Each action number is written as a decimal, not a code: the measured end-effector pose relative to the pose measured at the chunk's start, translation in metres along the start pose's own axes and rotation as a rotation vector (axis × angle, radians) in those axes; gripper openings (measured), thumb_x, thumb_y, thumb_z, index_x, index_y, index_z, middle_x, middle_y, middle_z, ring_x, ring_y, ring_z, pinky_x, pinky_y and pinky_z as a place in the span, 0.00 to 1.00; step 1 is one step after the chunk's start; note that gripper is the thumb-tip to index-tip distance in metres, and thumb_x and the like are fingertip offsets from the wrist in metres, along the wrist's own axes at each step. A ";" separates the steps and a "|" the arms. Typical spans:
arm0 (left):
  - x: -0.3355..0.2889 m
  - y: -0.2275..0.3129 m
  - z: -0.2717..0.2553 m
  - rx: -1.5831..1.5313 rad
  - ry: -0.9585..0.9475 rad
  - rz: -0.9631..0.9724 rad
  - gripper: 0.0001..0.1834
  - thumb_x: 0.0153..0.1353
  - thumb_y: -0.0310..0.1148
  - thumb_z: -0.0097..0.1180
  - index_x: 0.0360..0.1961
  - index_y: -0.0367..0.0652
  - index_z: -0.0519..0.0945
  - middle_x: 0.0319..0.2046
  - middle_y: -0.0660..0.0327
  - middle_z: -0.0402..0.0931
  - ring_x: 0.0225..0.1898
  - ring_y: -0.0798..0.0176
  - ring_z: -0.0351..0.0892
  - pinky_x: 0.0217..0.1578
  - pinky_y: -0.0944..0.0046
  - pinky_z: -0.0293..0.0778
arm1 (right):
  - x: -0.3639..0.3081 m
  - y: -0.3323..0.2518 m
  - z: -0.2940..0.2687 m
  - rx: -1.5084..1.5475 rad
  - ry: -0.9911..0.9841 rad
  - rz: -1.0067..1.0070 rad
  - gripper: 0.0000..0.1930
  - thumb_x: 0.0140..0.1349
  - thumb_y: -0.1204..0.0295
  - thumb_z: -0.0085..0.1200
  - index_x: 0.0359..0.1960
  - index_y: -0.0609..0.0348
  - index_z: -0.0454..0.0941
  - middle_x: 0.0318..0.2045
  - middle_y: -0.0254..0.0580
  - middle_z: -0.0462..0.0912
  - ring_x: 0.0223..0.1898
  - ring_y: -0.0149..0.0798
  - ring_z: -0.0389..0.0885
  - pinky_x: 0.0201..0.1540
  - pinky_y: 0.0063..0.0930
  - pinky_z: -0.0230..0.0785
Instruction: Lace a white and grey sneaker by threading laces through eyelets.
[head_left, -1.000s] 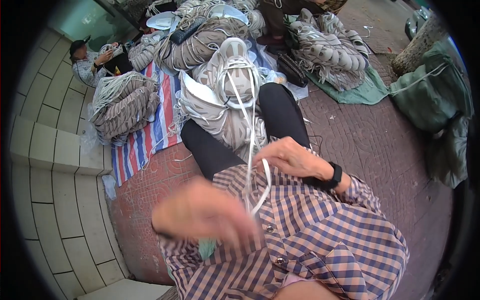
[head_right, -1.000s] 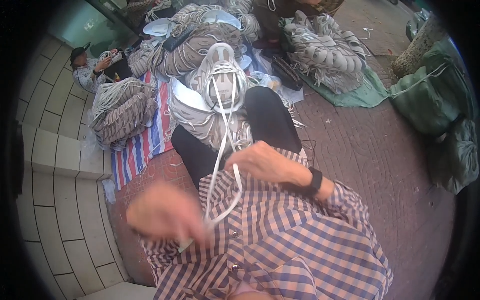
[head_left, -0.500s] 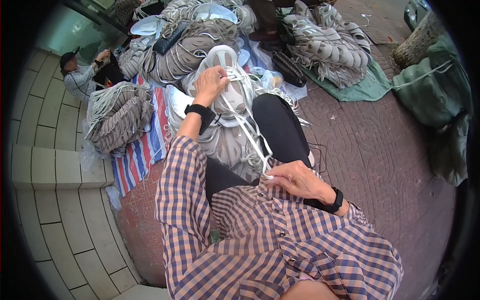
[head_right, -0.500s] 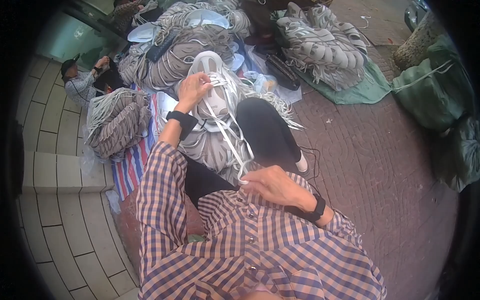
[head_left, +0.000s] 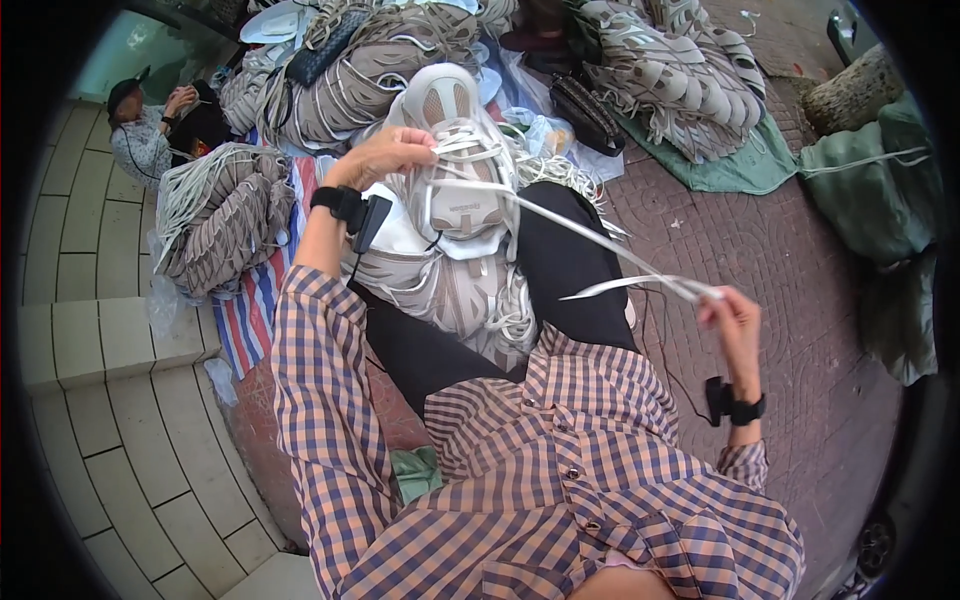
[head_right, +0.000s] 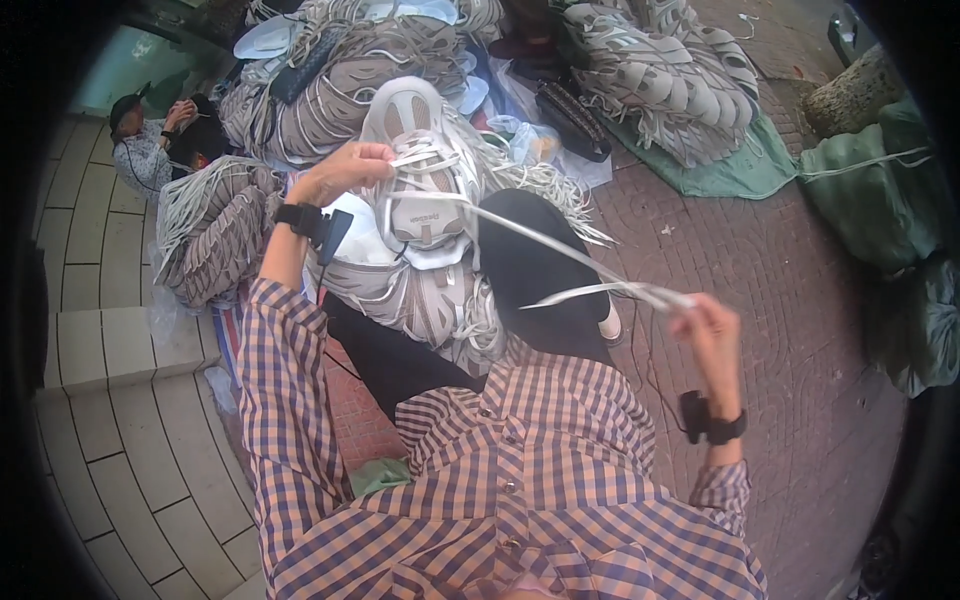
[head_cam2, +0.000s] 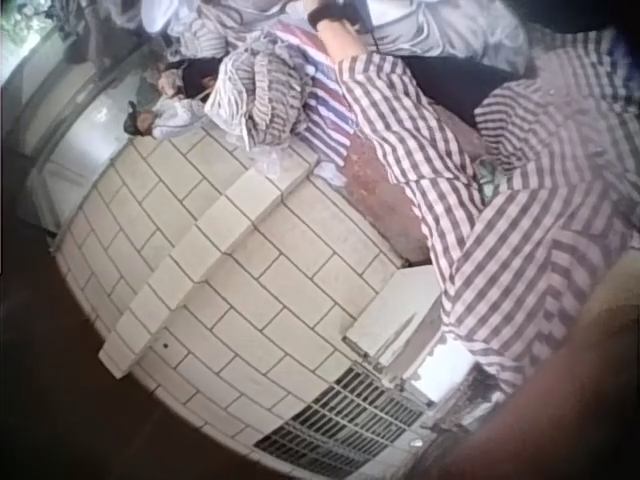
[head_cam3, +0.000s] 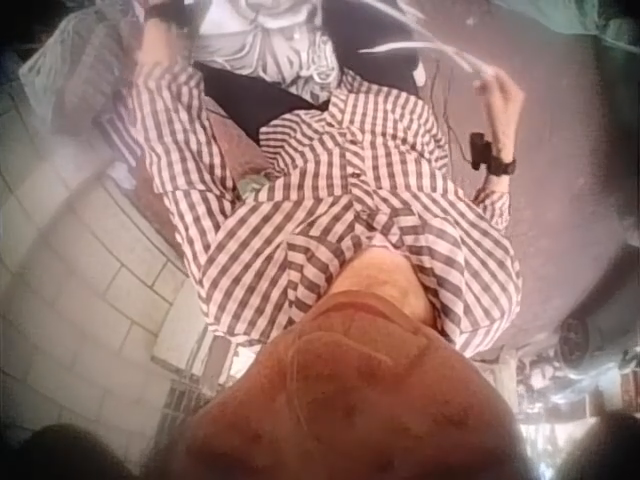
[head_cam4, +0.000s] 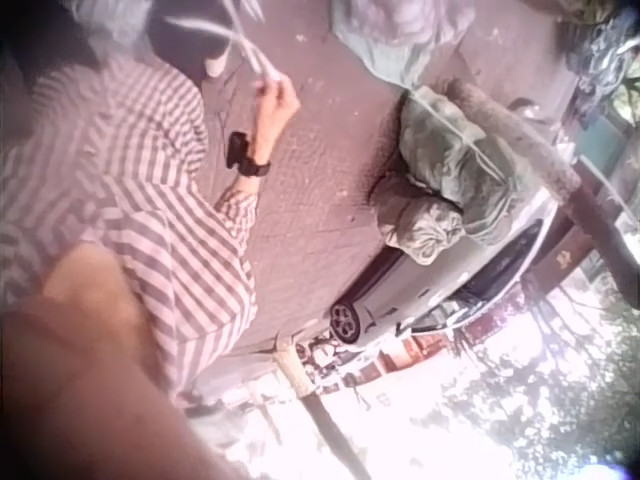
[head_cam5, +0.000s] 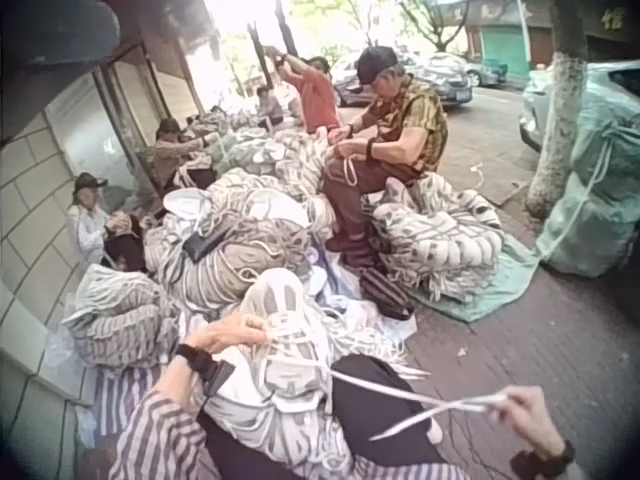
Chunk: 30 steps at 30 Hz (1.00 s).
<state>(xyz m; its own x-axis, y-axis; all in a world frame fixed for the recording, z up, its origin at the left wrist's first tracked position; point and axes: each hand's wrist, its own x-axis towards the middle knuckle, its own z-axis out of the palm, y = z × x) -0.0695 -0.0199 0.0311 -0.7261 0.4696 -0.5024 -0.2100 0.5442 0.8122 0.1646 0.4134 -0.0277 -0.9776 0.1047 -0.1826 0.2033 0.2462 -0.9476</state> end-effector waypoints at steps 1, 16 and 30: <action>0.003 -0.012 0.009 -0.153 -0.001 0.056 0.06 0.51 0.33 0.57 0.29 0.43 0.79 0.20 0.74 0.68 0.22 0.79 0.62 0.25 0.80 0.57 | 0.004 0.018 -0.020 -0.055 0.055 0.012 0.09 0.60 0.72 0.45 0.31 0.63 0.78 0.16 0.29 0.73 0.19 0.20 0.70 0.22 0.14 0.62; -0.160 -0.025 0.135 -0.182 0.488 0.176 0.12 0.62 0.27 0.41 0.39 0.36 0.76 0.23 0.64 0.74 0.24 0.73 0.72 0.30 0.74 0.69 | 0.184 -0.097 0.195 -0.429 -0.209 -0.882 0.08 0.55 0.70 0.55 0.35 0.57 0.76 0.27 0.38 0.71 0.27 0.35 0.71 0.29 0.26 0.64; -0.428 -0.138 0.012 1.134 1.422 -0.315 0.12 0.57 0.24 0.44 0.40 0.47 0.75 0.33 0.57 0.77 0.34 0.54 0.75 0.34 0.61 0.70 | 0.219 -0.109 0.190 -0.035 -0.852 -0.189 0.12 0.55 0.59 0.57 0.29 0.55 0.76 0.24 0.25 0.73 0.28 0.20 0.70 0.31 0.14 0.65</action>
<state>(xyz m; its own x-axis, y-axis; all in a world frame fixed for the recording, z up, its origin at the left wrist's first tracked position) 0.2778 -0.2875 0.1300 -0.8161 -0.2724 0.5097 -0.3799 0.9175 -0.1180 -0.0816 0.2265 -0.0144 -0.6999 -0.6936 -0.1706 0.0219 0.2179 -0.9757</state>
